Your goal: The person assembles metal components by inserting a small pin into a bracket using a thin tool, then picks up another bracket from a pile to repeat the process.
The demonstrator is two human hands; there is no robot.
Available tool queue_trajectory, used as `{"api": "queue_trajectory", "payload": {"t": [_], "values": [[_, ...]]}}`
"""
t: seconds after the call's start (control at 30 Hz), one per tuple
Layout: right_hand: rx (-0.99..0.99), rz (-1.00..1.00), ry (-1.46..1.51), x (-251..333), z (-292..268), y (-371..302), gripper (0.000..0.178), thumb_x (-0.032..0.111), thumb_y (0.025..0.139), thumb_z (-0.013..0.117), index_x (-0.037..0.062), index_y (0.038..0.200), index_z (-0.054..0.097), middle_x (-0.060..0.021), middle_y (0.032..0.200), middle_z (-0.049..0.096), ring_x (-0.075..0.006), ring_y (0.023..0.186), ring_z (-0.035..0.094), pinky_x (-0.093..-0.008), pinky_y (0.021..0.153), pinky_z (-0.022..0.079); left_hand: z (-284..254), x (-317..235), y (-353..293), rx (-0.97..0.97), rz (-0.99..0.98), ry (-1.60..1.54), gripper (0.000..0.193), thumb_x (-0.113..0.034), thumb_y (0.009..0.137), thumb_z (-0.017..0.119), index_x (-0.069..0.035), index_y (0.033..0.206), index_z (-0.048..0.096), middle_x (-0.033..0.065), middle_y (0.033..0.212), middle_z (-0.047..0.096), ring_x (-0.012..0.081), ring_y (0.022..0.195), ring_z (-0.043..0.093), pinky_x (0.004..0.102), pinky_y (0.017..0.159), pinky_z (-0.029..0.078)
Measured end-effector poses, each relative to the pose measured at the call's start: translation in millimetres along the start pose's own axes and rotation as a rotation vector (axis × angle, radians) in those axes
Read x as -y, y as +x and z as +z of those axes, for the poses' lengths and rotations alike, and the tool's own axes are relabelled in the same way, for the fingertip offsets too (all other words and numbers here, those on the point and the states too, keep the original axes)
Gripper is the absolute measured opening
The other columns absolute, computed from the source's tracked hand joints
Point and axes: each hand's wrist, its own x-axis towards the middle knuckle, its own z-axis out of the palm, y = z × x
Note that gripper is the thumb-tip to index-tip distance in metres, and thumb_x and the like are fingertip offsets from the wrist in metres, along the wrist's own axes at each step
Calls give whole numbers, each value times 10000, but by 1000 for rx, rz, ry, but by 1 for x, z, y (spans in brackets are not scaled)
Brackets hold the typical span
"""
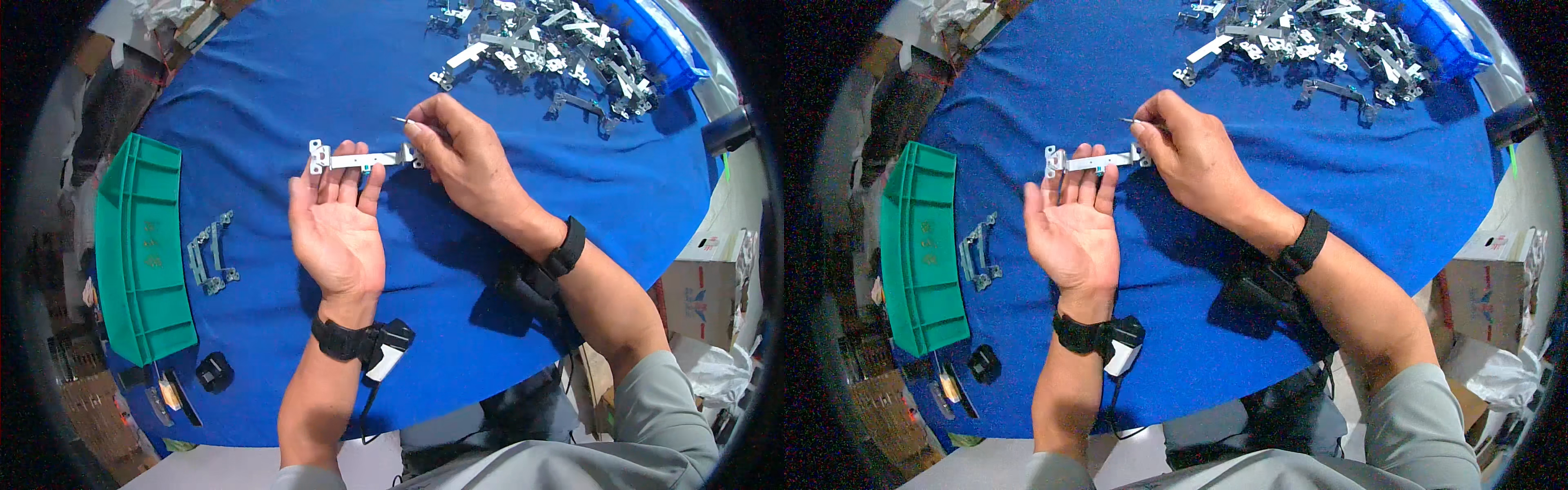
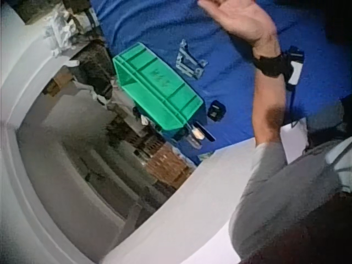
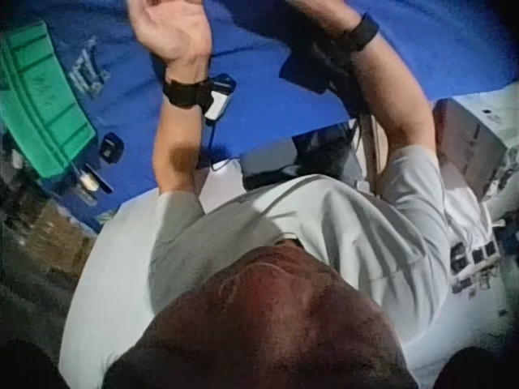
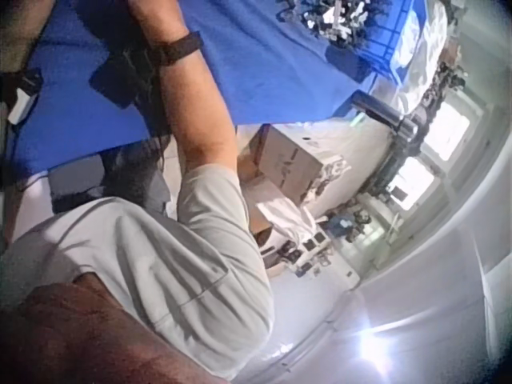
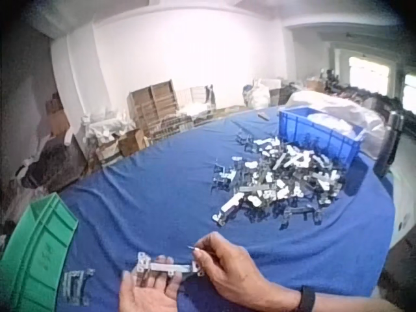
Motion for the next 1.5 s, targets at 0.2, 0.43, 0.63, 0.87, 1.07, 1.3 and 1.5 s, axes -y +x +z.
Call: {"api": "queue_trajectory", "payload": {"t": [0.2, 0.43, 0.63, 0.87, 1.07, 1.3, 1.5], "values": [[189, 21, 142, 2, 1, -2, 178, 155, 928, 612, -23, 943, 611, -162, 702, 635, -216, 606, 625, -360, 560, 481, 5, 0, -5, -39, 257, 553, 343, -273, 1057, 451, -41, 1306, 489, 162, 1332, 555, 247, 1135, 594, 320, 802, 579], [420, -174, -44, 7, -2, -3, 164, 155, 845, 614, -1, 890, 638, -186, 694, 639, -325, 606, 647, -395, 563, 489, -4, 3, -3, -91, 256, 571, 269, -255, 1029, 540, -35, 1163, 615, 92, 1071, 673, 98, 832, 625, 242, 674, 533], [288, -106, -22, 5, 4, -1, 188, 175, 869, 606, -11, 870, 633, -171, 663, 622, -268, 565, 628, -377, 541, 474, -8, -1, -1, -108, 233, 606, 260, -171, 997, 585, -25, 1208, 626, 86, 1046, 681, 148, 909, 659, 273, 676, 554], [265, 19, 14, 0, -7, 0, 180, 169, 913, 619, -10, 902, 637, -118, 686, 626, -151, 581, 574, -335, 545, 461, -7, -3, 4, -87, 159, 575, 230, -106, 940, 669, -19, 1150, 641, 71, 1020, 688, 93, 771, 638, 215, 554, 519], [93, -75, -68, -10, -11, 5, 160, 160, 929, 618, 0, 940, 624, -131, 748, 634, -181, 627, 598, -335, 566, 455, -21, -70, 21, -133, 248, 1175, 216, -150, 901, 717, -40, 1086, 707, 18, 890, 689, 65, 722, 617, 199, 543, 470], [-226, -235, -193, -29, -24, 23, 111, 144, 894, 649, 49, 952, 643, -123, 1067, 667, -301, 1003, 599, -398, 841, 458, -51, -137, 32, -95, 538, 1899, 190, -105, 845, 689, -4, 1001, 727, 126, 972, 695, 244, 883, 666, 339, 788, 511], [-250, -265, -355, -37, -25, 27, 120, 156, 879, 670, 84, 973, 648, -142, 1209, 647, -339, 1074, 595, -437, 910, 456, -83, -163, 38, -62, 608, 2213, 207, -95, 838, 669, -8, 1019, 722, 151, 1057, 675, 324, 989, 640, 405, 879, 501]]}}
